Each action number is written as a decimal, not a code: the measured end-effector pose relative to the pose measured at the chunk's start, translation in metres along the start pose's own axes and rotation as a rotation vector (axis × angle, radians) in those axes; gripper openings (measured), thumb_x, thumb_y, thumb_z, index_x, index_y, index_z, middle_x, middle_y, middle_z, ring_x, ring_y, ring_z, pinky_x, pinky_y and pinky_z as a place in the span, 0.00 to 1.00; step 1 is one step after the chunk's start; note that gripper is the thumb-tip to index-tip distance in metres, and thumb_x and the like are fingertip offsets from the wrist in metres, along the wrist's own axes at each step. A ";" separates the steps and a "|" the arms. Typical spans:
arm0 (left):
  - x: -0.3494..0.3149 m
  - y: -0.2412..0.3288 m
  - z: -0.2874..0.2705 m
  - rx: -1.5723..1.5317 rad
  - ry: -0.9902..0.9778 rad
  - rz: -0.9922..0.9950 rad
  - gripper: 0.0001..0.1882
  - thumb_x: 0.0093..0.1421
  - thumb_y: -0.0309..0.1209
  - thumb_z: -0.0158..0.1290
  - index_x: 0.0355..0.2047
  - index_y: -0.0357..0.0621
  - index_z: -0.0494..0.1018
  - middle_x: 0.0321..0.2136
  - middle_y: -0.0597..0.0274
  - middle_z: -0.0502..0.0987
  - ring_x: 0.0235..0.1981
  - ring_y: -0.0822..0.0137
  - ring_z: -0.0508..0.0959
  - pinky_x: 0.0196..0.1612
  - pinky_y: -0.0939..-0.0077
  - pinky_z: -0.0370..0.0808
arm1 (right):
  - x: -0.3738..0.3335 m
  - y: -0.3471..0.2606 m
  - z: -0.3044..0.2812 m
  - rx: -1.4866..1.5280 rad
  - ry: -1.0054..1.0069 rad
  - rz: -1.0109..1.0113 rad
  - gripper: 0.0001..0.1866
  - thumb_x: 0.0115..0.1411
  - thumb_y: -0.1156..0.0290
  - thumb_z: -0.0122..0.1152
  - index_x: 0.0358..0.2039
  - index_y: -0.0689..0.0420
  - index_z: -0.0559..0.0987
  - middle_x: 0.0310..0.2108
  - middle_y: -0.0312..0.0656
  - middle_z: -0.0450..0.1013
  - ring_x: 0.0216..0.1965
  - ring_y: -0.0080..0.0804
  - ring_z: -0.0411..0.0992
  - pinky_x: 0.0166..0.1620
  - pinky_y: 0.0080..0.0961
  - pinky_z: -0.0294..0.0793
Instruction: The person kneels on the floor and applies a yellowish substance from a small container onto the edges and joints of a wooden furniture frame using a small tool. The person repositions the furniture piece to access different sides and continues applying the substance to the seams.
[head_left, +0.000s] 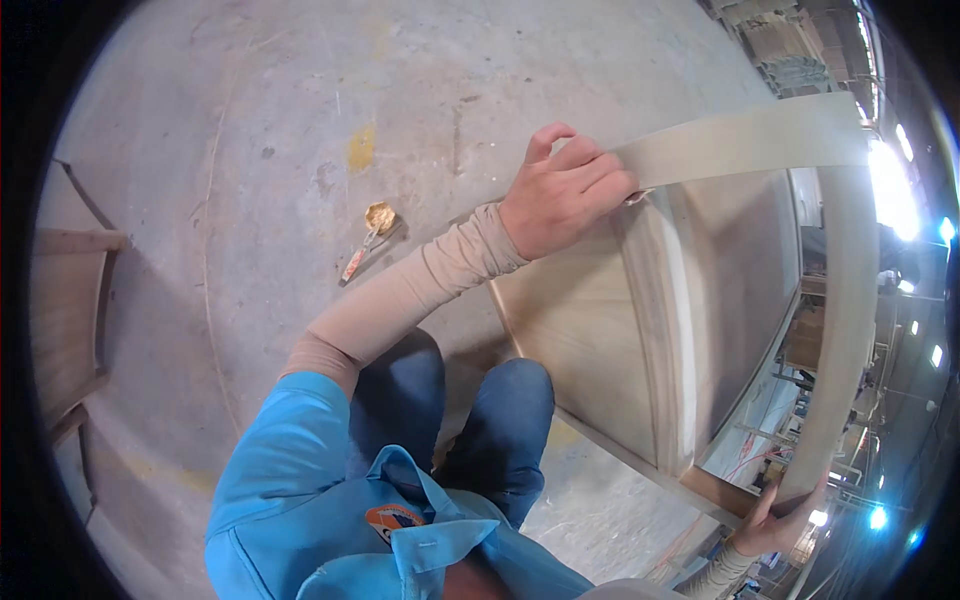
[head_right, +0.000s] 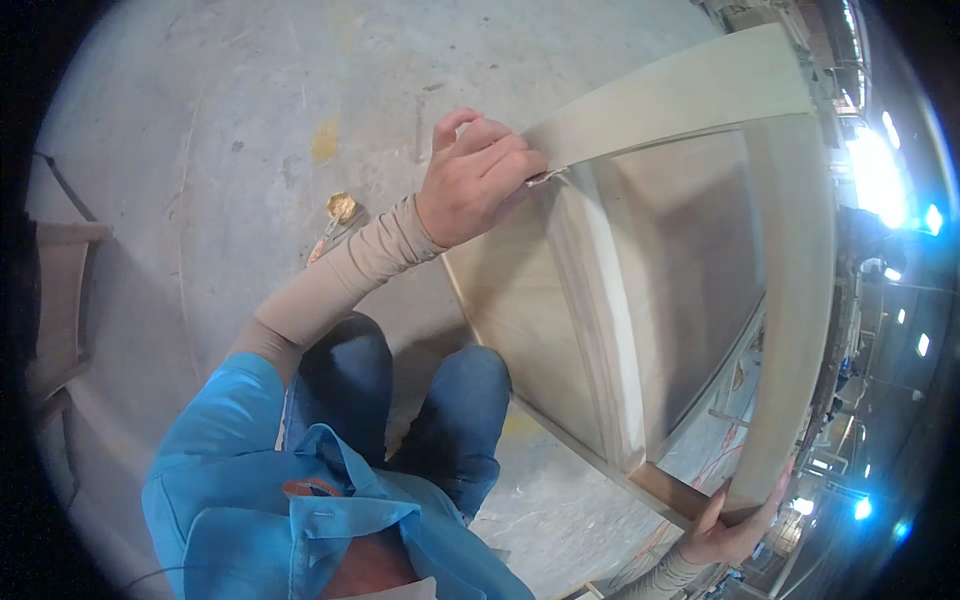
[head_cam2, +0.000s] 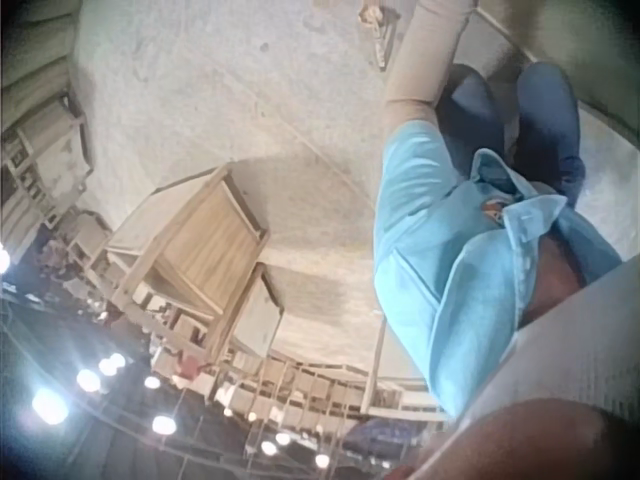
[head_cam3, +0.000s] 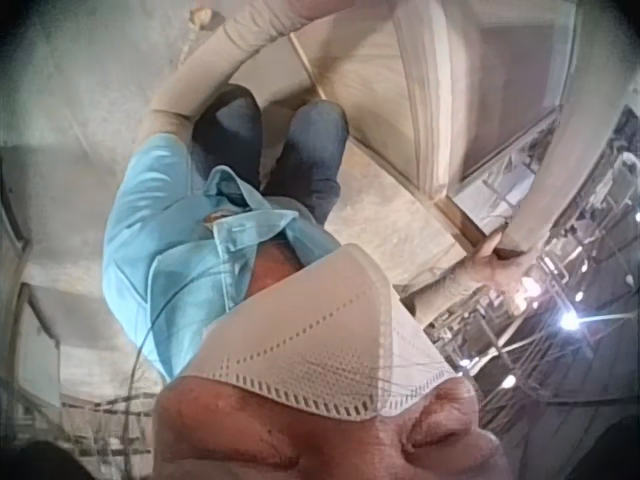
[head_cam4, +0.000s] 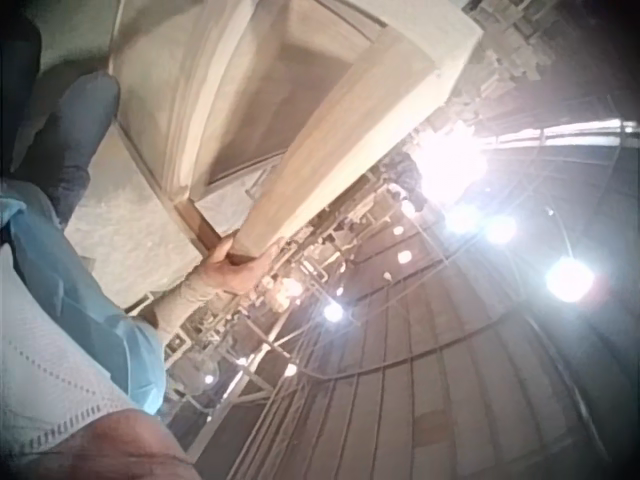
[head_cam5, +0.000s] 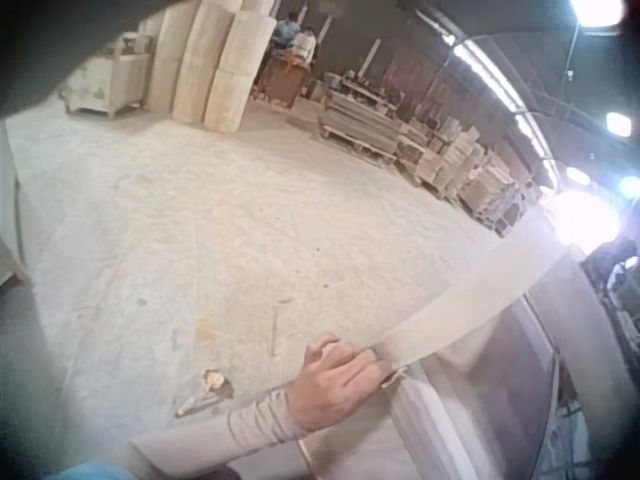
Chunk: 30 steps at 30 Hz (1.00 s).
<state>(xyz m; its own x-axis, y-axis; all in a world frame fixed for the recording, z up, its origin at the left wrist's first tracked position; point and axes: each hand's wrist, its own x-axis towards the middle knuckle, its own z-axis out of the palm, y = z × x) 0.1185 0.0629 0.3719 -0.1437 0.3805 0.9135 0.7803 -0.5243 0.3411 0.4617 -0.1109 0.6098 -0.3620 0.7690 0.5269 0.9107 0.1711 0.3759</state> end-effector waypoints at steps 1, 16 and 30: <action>0.003 0.000 0.000 0.015 -0.014 0.015 0.13 0.44 0.29 0.60 0.32 0.52 0.72 0.27 0.74 0.71 0.34 0.71 0.71 0.47 0.67 0.61 | 0.005 -0.006 0.001 0.019 0.004 -0.021 0.28 0.55 0.78 0.56 0.56 0.70 0.63 0.56 0.58 0.65 0.56 0.52 0.65 0.58 0.40 0.63; 0.012 0.003 -0.042 -0.195 -0.027 -0.102 0.12 0.46 0.25 0.60 0.32 0.44 0.71 0.26 0.64 0.71 0.32 0.62 0.71 0.42 0.66 0.62 | 0.016 -0.019 -0.005 0.027 0.044 -0.098 0.31 0.48 0.80 0.58 0.56 0.64 0.66 0.54 0.54 0.67 0.55 0.51 0.68 0.56 0.37 0.66; 0.163 0.040 -0.021 -0.217 0.317 0.061 0.09 0.51 0.31 0.60 0.29 0.46 0.71 0.22 0.67 0.72 0.29 0.64 0.69 0.43 0.68 0.60 | 0.017 -0.018 -0.009 0.074 0.037 -0.088 0.33 0.44 0.80 0.61 0.55 0.62 0.68 0.54 0.53 0.68 0.55 0.51 0.67 0.54 0.40 0.67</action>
<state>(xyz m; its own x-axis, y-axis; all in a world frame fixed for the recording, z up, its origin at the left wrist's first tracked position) 0.1135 0.0873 0.5389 -0.3082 0.1072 0.9453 0.6513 -0.7005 0.2918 0.4375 -0.1065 0.6186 -0.4471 0.7259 0.5226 0.8867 0.2829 0.3657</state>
